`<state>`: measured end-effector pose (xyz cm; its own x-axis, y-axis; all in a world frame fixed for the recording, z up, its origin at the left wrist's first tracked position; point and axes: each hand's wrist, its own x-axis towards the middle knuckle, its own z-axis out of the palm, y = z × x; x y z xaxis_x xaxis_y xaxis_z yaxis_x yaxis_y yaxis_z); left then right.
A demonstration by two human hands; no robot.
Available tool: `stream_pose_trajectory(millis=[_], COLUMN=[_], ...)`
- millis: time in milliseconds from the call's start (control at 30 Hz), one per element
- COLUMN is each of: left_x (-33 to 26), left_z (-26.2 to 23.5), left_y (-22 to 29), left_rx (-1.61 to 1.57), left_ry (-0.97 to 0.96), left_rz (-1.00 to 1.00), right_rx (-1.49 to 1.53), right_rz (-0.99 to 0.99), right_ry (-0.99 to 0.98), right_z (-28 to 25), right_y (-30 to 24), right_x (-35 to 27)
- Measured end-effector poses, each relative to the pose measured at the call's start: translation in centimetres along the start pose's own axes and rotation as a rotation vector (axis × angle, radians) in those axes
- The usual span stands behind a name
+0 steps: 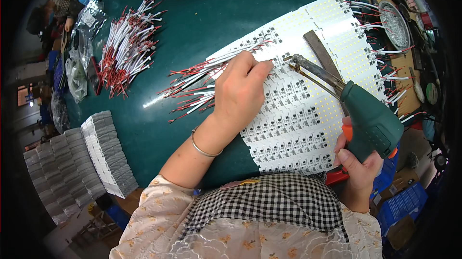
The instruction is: The person solders wires onto an array of LED circuit board components with a soldering iron.
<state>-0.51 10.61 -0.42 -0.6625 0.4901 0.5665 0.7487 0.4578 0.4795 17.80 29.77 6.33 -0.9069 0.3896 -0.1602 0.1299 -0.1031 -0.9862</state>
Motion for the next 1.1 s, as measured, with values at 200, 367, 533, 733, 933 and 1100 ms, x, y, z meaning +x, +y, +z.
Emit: stream_pose_trajectory(millis=[200,367,533,733,933,1100], left_x=[0.1,0.2,0.6,0.5,0.2,0.3], left_z=[-0.2,-0.4,-0.4,-0.3,-0.3,-0.4], left_y=[-0.1,-0.2,0.2,0.2,-0.2,-0.2], left_rx=[0.003,0.016,-0.022,0.053,-0.036,-0.078], left_ry=[-0.008,-0.035,-0.06,-0.09,-0.053,-0.067], left_rz=[0.015,0.01,-0.053,-0.041,-0.033,-0.044], right_rx=[0.069,0.064,0.067,0.071,0.064,0.059], right_rz=[0.0,-0.018,0.0,0.021,0.018,0.022], right_ry=[-0.086,-0.068,-0.069,-0.105,-0.056,-0.099], right_z=[-0.7,-0.2,0.1,0.0,0.3,0.0], right_y=[-0.1,-0.1,-0.3,-0.1,-0.2,0.1], right_x=[0.0,0.2,0.3,0.4,0.3,0.3])
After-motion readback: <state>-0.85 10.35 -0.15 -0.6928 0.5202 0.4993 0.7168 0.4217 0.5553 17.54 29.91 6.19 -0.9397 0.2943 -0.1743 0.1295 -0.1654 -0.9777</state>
